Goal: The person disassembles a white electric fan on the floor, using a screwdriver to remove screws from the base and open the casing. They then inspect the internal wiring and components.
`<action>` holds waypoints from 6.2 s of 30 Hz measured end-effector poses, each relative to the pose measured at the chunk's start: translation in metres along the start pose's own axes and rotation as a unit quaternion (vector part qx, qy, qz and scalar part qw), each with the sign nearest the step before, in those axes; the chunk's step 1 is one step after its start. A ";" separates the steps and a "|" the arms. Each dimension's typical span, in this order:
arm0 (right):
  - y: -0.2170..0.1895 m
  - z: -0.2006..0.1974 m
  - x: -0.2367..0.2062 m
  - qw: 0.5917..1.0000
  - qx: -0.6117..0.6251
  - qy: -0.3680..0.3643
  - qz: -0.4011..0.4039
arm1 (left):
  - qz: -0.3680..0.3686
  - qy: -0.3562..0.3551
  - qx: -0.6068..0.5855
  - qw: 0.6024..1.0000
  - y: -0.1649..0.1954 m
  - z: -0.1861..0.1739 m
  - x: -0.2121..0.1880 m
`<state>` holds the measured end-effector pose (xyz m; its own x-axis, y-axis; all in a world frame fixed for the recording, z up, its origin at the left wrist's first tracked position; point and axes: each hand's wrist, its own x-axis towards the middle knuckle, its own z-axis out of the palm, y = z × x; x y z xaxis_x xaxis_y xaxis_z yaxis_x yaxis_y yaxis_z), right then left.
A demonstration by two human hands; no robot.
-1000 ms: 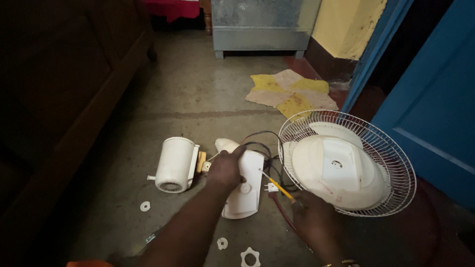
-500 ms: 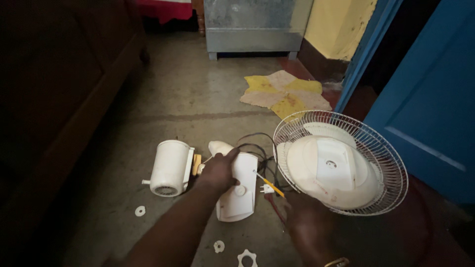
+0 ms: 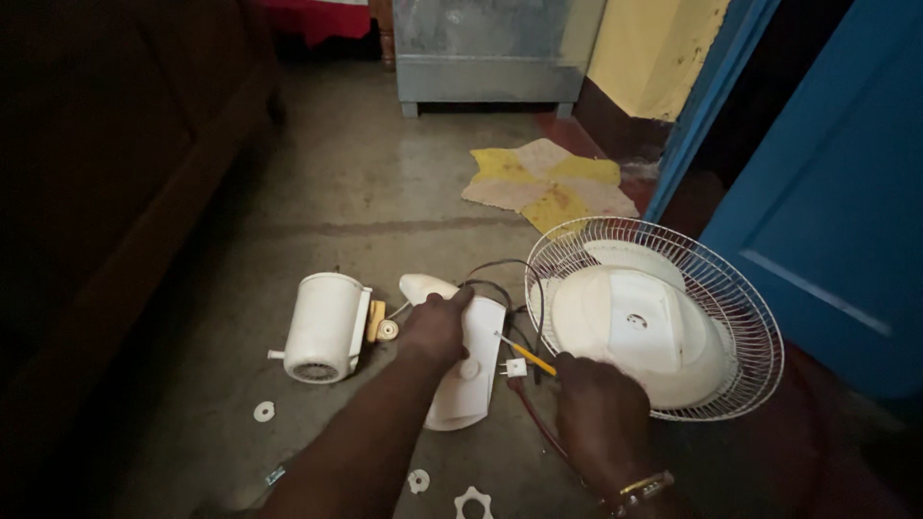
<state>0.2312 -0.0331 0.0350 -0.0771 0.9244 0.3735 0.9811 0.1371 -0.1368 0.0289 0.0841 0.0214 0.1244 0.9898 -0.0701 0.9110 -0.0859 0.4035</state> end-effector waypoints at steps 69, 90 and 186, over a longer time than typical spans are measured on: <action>0.000 -0.001 0.010 0.952 0.026 -0.226 0.204 | -0.024 0.042 0.004 0.999 -0.010 -0.002 -0.013; 0.001 -0.001 -0.002 0.996 0.013 0.024 0.087 | -0.019 0.055 -0.011 0.998 -0.012 -0.001 -0.014; 0.059 0.148 -0.048 0.952 0.133 -0.171 0.217 | -0.042 0.045 -0.012 0.998 -0.019 0.004 -0.010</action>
<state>0.2667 -0.0166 -0.1266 0.2278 0.9699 -0.0857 0.8578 -0.2416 -0.4538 0.0120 0.0757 0.0113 0.0112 0.9997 -0.0225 0.9066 -0.0006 0.4219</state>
